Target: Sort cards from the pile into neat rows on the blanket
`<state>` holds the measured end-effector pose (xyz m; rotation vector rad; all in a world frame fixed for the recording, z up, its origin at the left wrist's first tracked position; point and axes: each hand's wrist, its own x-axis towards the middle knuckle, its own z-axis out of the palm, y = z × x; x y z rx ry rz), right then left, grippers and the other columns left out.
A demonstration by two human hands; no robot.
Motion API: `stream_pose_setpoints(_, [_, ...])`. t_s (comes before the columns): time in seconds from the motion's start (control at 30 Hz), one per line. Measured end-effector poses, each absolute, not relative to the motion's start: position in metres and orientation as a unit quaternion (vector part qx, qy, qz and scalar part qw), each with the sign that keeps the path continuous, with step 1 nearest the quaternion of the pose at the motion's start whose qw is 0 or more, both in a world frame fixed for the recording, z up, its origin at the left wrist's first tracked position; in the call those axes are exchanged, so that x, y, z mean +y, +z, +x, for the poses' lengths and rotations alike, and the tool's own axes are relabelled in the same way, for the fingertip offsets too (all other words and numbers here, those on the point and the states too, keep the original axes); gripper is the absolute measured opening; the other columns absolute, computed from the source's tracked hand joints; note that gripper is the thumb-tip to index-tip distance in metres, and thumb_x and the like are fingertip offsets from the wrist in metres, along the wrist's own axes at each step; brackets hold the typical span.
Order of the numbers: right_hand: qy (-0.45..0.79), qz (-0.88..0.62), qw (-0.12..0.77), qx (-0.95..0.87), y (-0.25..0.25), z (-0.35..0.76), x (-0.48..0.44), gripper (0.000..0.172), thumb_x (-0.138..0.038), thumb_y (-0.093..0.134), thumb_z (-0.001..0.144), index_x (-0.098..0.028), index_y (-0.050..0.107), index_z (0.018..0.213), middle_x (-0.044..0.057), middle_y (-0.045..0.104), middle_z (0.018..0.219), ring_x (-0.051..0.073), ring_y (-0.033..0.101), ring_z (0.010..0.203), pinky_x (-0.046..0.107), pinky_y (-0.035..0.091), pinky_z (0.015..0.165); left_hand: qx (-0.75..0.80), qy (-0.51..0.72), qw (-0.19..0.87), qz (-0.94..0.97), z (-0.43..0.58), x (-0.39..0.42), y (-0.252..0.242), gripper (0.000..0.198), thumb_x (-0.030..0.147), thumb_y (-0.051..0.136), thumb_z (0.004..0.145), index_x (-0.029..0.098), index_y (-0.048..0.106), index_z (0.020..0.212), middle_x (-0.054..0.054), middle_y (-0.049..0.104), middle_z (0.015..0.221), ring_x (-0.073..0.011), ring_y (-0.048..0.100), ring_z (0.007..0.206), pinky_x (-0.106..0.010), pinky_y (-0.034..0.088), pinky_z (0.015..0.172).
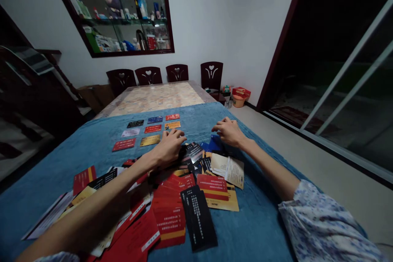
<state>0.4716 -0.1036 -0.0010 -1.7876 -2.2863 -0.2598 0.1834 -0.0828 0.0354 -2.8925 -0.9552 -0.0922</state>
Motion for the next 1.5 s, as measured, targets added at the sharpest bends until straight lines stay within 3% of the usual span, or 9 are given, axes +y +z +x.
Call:
stream_pose_setpoints(0.23, [-0.07,-0.611,0.177,-0.768,-0.03,0.499,-0.118,0.044,-0.003,0.05,0.081,-0.026,0.072,0.112,0.006,0.07,0.117,0.026,0.05,0.103,0.038,0.038,0.081,-0.281,-0.014,0.051,-0.958,0.22,-0.086,0.032,0.033,0.012,0.053,0.081,0.016,0.065,0.111,-0.015,0.056,0.129,-0.0301,0.044,0.119,-0.048,0.038,0.092])
stream_pose_setpoints(0.37, [-0.043,-0.598,0.185,-0.779,-0.031,0.498,-0.12,0.057,0.001,0.049,0.073,-0.027,0.071,0.118,0.006,0.068,0.125,0.027,0.049,0.107,0.04,0.039,0.083,-0.265,-0.022,0.037,-0.963,0.236,-0.084,0.026,0.026,0.022,0.054,0.086,0.018,0.066,0.109,-0.014,0.056,0.128,-0.0304,0.044,0.117,-0.05,0.038,0.093])
stream_pose_setpoints(0.53, [-0.003,-0.575,0.177,-0.799,-0.029,0.489,-0.122,0.071,0.005,0.046,0.064,-0.026,0.068,0.125,0.004,0.064,0.134,0.028,0.046,0.113,0.043,0.039,0.087,-0.255,-0.012,0.022,-0.967,0.248,-0.085,0.023,0.034,0.012,0.052,0.081,0.02,0.066,0.111,-0.013,0.056,0.129,-0.0296,0.044,0.116,-0.05,0.039,0.093])
stream_pose_setpoints(0.77, [0.019,-0.578,0.124,-0.806,-0.027,0.481,-0.125,0.079,0.005,0.045,0.063,-0.028,0.062,0.133,0.002,0.059,0.141,0.029,0.042,0.121,0.047,0.036,0.092,-0.231,0.007,-0.014,-0.973,0.262,-0.088,0.021,0.03,0.019,0.055,0.085,0.021,0.064,0.113,-0.011,0.056,0.131,-0.03,0.042,0.12,-0.05,0.038,0.095])
stream_pose_setpoints(0.93, [-0.006,-0.587,0.095,-0.804,-0.027,0.485,-0.125,0.068,-0.002,0.046,0.077,-0.032,0.059,0.136,0.001,0.056,0.144,0.03,0.042,0.12,0.047,0.036,0.091,-0.22,0.011,-0.02,-0.975,0.269,-0.085,0.019,0.024,0.024,0.056,0.087,0.022,0.066,0.109,-0.011,0.057,0.129,-0.0308,0.042,0.12,-0.051,0.037,0.096])
stream_pose_setpoints(1.1, [-0.037,-0.597,0.077,-0.798,-0.03,0.487,-0.122,0.049,-0.021,0.041,0.094,-0.035,0.057,0.139,0.005,0.056,0.144,0.033,0.043,0.118,0.047,0.035,0.087,-0.227,0.022,-0.012,-0.974,0.272,-0.081,0.016,0.022,0.02,0.054,0.085,0.02,0.066,0.104,-0.011,0.06,0.125,-0.0302,0.043,0.119,-0.05,0.038,0.095])
stream_pose_setpoints(1.23, [-0.037,-0.604,0.079,-0.793,-0.033,0.485,-0.12,0.048,-0.026,0.041,0.096,-0.035,0.055,0.141,0.007,0.056,0.143,0.033,0.043,0.117,0.046,0.036,0.085,-0.243,0.025,-0.005,-0.97,0.274,-0.076,0.014,0.023,0.017,0.056,0.081,0.019,0.066,0.102,-0.011,0.061,0.122,-0.0298,0.045,0.117,-0.049,0.039,0.095])
stream_pose_setpoints(1.5, [-0.01,-0.61,0.11,-0.785,-0.036,0.484,-0.118,0.048,-0.021,0.041,0.094,-0.029,0.058,0.137,0.009,0.057,0.142,0.032,0.041,0.121,0.048,0.036,0.09,-0.281,0.021,-0.028,-0.959,0.274,-0.068,0.016,0.028,0.013,0.046,0.083,0.017,0.067,0.1,-0.013,0.064,0.117,-0.0305,0.051,0.112,-0.052,0.043,0.092])
